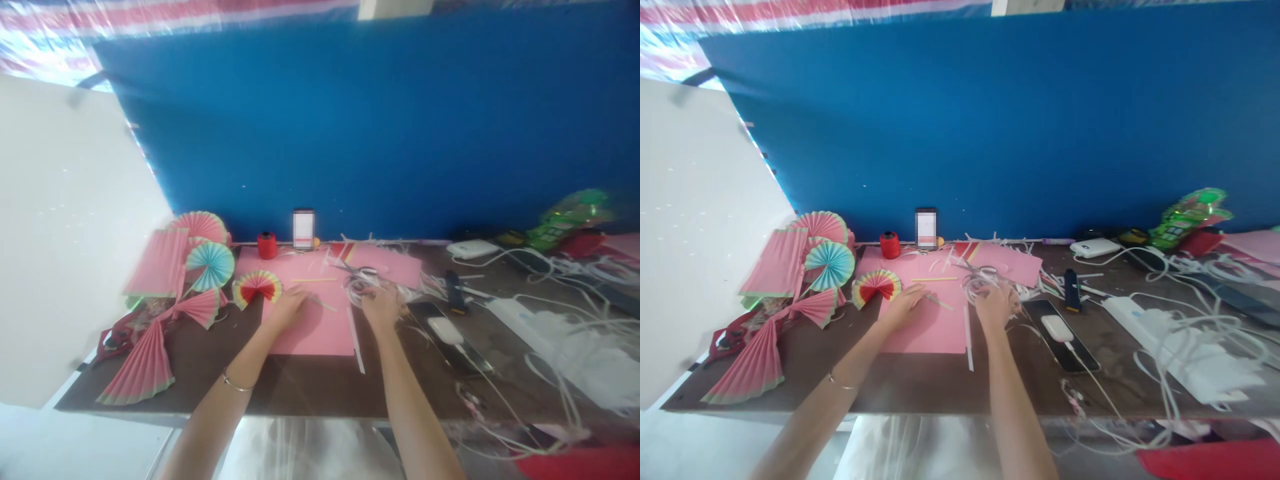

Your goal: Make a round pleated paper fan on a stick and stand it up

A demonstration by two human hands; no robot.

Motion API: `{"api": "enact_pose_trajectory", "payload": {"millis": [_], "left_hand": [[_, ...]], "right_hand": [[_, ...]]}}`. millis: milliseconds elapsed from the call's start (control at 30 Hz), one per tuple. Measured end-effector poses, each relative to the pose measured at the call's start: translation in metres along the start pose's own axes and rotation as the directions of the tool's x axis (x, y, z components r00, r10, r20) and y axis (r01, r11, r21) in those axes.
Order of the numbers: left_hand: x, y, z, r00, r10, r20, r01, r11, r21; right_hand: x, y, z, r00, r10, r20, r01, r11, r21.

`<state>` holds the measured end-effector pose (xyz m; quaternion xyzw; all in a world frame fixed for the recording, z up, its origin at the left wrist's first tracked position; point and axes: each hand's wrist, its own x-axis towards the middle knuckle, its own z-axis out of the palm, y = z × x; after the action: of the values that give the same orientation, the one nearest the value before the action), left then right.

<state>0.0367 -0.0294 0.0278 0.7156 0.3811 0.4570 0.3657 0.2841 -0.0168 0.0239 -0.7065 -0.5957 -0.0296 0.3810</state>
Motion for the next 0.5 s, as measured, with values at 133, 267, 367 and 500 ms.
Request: {"api": "enact_pose_trajectory", "payload": {"millis": [133, 267, 367, 500], "left_hand": [[-0.007, -0.001, 0.007, 0.996, -0.025, 0.089, 0.015, 0.994, 0.11], [-0.011, -0.003, 0.014, 0.997, -0.049, 0.062, 0.038, 0.987, 0.159], [-0.012, -0.004, 0.016, 0.996, -0.084, 0.033, 0.081, 0.992, 0.095], [-0.01, 0.001, 0.016, 0.994, -0.104, 0.022, 0.103, 0.994, 0.035]], "right_hand": [[-0.006, -0.014, 0.001, 0.99, 0.102, 0.102, -0.097, 0.994, -0.049], [-0.012, -0.021, 0.004, 0.991, 0.033, 0.132, -0.017, 0.993, -0.116], [-0.013, -0.021, 0.0, 0.998, -0.035, 0.045, 0.039, 0.994, -0.102], [-0.009, -0.026, -0.011, 0.988, -0.057, -0.142, 0.054, 0.998, -0.025]]}}
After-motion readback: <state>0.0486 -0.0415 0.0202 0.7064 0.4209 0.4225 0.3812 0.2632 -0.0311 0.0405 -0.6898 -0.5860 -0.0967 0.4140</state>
